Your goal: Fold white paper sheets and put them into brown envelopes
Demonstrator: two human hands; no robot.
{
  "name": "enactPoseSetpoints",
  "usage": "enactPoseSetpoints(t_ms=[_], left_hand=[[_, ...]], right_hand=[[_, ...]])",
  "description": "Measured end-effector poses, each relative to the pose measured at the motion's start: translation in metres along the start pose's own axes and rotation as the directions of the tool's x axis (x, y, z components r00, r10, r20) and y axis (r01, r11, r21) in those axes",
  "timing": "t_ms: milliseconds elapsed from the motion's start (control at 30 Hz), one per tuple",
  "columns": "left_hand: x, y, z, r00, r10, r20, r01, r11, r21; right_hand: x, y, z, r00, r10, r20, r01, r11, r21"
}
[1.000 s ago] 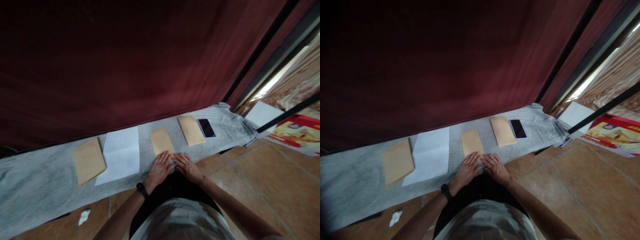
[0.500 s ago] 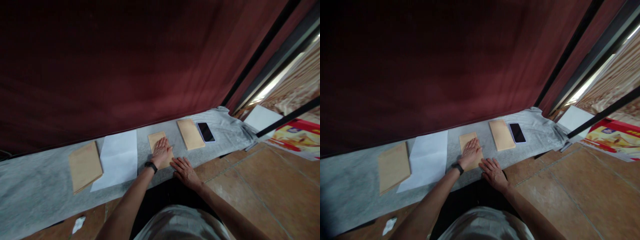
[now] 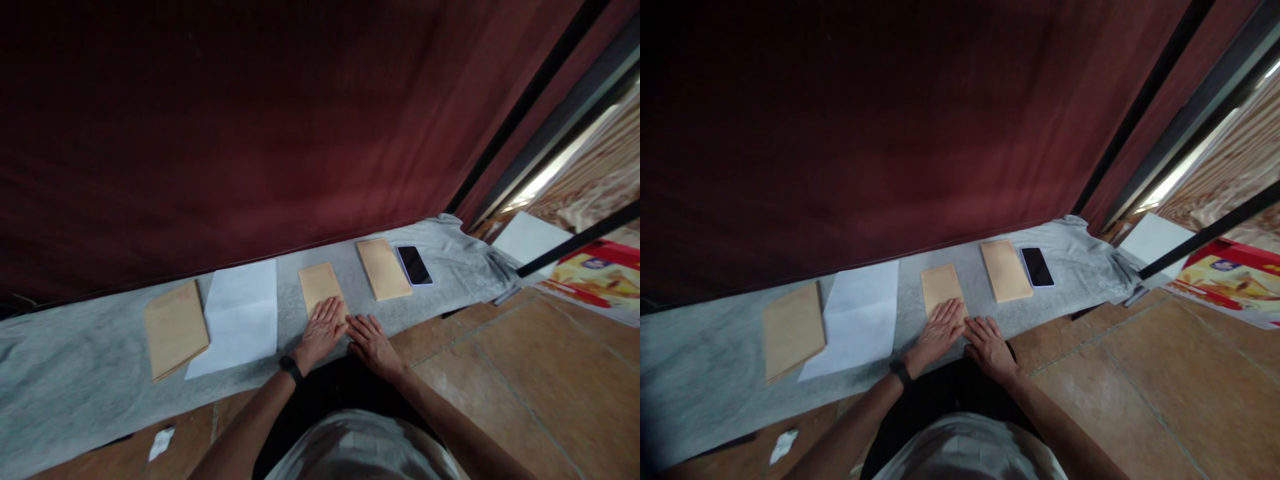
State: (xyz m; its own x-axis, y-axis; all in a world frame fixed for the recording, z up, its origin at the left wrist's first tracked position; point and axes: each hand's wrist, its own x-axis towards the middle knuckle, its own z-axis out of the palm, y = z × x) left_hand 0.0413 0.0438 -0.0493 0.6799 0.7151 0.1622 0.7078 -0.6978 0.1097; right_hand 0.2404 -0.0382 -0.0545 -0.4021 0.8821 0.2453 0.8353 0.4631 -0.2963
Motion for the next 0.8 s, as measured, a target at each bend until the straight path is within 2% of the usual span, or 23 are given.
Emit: enactPoseSetpoints(t_ms=[133, 267, 467, 633, 733, 800], left_hand=[[-0.037, 0.015, -0.009, 0.999, 0.037, 0.001, -0.037, 0.999, 0.012], [-0.06, 0.023, -0.018, 0.998, 0.055, 0.011, -0.055, 0.998, 0.019], [-0.068, 0.026, -0.021, 0.999, 0.042, 0.007, -0.043, 0.999, 0.015], [-0.075, 0.026, -0.021, 0.999, 0.032, -0.003, -0.032, 0.999, 0.011], [-0.078, 0.026, -0.019, 1.0, 0.0, -0.028, 0.0, 1.0, 0.015], [-0.076, 0.027, -0.018, 0.998, -0.029, -0.05, 0.03, 0.999, 0.011]], right_hand=[[0.0, 0.001, -0.001, 1.0, 0.003, -0.006, -0.003, 1.0, -0.002], [0.0, -0.007, -0.003, 1.0, 0.003, -0.001, -0.003, 1.0, -0.006], [-0.004, -0.024, 0.001, 1.0, -0.013, -0.023, 0.013, 1.0, 0.012], [-0.009, -0.016, -0.005, 0.999, 0.047, -0.022, -0.047, 0.999, -0.008], [-0.008, -0.012, -0.006, 0.988, 0.148, -0.051, -0.148, 0.989, -0.002], [-0.002, -0.013, -0.003, 0.961, 0.261, -0.091, -0.262, 0.965, -0.001]])
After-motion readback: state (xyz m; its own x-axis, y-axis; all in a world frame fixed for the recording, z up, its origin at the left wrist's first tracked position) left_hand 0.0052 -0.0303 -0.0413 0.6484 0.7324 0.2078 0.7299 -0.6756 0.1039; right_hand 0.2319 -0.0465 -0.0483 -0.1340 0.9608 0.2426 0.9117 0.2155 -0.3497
